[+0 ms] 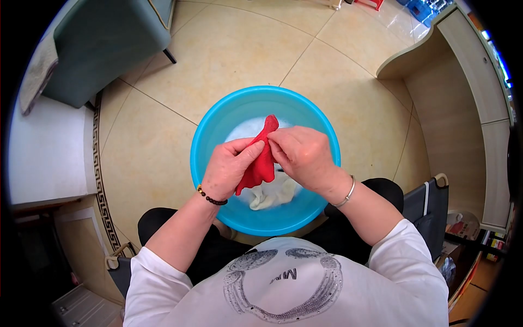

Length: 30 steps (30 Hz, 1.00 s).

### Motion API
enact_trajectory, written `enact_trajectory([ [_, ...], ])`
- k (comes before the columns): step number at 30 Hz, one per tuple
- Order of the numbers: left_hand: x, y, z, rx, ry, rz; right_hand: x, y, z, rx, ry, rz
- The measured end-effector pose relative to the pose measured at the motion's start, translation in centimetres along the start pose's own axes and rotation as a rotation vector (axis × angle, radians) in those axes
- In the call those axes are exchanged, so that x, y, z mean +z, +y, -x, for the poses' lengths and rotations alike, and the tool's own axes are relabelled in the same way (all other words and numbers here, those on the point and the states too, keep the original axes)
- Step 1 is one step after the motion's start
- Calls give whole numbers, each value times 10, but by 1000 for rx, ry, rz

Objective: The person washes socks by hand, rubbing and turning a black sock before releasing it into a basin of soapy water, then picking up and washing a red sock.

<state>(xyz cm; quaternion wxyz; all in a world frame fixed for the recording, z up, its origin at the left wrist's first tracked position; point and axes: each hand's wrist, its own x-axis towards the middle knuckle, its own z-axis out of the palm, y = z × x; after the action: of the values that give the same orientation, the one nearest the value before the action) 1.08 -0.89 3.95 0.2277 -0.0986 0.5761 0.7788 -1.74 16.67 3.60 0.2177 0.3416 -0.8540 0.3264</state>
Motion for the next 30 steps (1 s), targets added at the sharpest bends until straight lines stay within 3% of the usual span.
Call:
enact_trajectory([
  [6, -3, -4, -1, 18, -18, -108, 1, 3, 3, 10, -55, 48],
  [8, -3, -6, -4, 36, -29, -73, 1, 8, -1, 214, 34, -36],
  [9, -4, -9, -7, 25, -26, 68, -2, 12, -5, 213, 35, -36],
  [11, -6, -10, -10, 15, -23, 210, -13, 19, -11, 621, -16, -179],
  [14, -10, -9, -12, -54, -97, 318, -14, 24, -6, 695, -186, -341],
  [17, -12, -11, -13, -58, -89, 268, -12, 12, -8, 733, -376, -490],
  [20, -9, -6, -10, -85, -69, 275, -11, 4, -8, 750, -309, -717],
  [23, -7, -5, -10, -86, -61, 308, 3, 5, 3, 656, -179, -710],
  [27, -6, -6, -9, -95, -26, 283, -6, -6, -4, 694, -230, -631],
  [30, -5, -7, -10, -71, -24, 226, -6, -7, -3, 607, -235, -473],
])
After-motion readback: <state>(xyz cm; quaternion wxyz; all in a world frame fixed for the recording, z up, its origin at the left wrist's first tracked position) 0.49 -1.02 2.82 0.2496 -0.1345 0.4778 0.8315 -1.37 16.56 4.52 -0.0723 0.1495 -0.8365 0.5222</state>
